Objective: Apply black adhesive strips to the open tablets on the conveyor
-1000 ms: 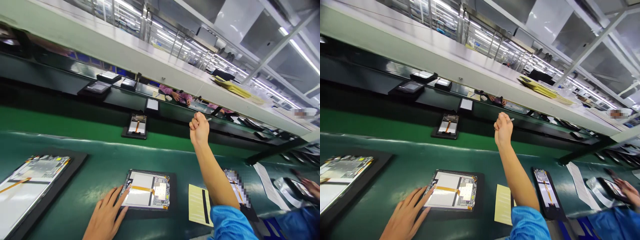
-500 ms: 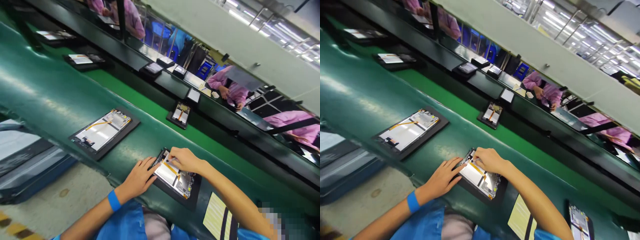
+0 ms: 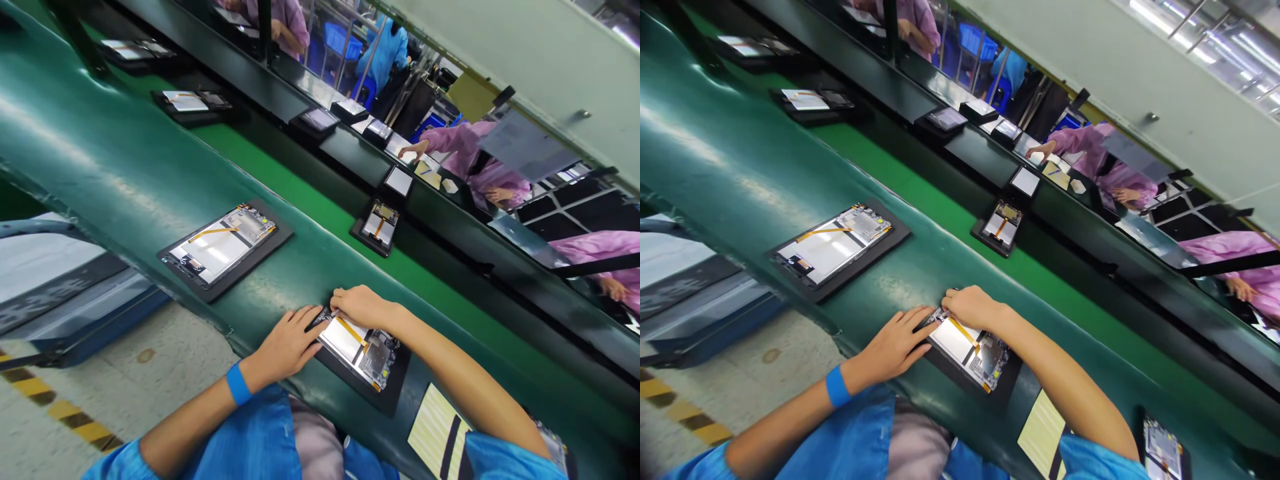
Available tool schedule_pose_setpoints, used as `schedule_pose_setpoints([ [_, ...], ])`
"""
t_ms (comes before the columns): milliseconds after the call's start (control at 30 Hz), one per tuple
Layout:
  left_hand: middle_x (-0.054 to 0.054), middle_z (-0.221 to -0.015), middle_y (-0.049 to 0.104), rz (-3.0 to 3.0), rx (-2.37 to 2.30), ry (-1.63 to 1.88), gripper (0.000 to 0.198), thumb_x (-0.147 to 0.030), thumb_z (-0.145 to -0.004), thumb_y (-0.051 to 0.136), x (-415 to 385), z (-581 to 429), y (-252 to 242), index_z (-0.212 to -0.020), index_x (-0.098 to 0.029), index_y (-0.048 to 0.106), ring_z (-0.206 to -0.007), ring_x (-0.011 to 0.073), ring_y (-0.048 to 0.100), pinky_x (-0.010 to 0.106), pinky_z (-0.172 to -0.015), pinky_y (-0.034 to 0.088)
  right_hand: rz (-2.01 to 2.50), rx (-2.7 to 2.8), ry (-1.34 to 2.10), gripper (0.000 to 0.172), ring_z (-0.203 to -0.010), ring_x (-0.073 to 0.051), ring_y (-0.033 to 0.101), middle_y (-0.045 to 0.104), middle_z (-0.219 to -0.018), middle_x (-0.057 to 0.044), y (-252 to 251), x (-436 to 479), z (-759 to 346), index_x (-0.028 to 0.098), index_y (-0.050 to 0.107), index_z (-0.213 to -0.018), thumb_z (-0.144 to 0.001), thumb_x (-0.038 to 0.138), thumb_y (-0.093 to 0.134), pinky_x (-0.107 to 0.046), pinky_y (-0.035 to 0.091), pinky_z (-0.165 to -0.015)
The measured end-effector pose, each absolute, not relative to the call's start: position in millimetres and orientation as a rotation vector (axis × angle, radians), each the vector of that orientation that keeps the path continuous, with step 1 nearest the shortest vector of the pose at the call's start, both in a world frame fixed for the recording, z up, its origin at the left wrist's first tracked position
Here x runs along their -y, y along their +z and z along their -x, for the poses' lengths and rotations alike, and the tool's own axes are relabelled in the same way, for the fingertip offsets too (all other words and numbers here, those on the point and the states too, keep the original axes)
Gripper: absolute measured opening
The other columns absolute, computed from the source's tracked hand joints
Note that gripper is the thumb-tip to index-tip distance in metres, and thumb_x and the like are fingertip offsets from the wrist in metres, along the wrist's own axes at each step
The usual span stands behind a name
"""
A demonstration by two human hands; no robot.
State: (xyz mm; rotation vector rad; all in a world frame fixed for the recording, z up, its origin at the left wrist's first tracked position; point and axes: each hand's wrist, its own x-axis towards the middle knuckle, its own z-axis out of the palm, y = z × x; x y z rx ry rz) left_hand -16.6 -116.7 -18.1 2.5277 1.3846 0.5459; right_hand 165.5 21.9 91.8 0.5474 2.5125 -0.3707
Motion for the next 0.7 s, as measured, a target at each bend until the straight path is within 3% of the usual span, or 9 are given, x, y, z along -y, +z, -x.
schedule_pose_setpoints([
  [467,0.018,-0.151,0.050,-2.575,-1.436,0.361,0.054,-0.042,-0.100,0.054,109,8,-10,-0.150,-0.024,0.046,-0.127,0.0355,0.053,0.046,-0.094,0.044,-0.467,-2.534,-0.273,0.023,-0.087,-0.020,0.068,0.067,-0.109,-0.008,92,-24,-160,0.017,0.067,-0.112,-0.105,0.024,0.046,-0.031,0.045,-0.068],
  [700,0.014,-0.154,0.048,-2.514,-1.464,0.387,0.054,-0.040,-0.101,0.053,110,7,-6,-0.153,-0.027,0.044,-0.129,0.0339,0.051,0.046,-0.098,0.044,-0.542,-2.543,-0.243,0.020,-0.089,-0.020,0.068,0.068,-0.108,-0.008,89,-24,-163,0.017,0.067,-0.110,-0.104,0.026,0.050,-0.029,0.043,-0.068],
])
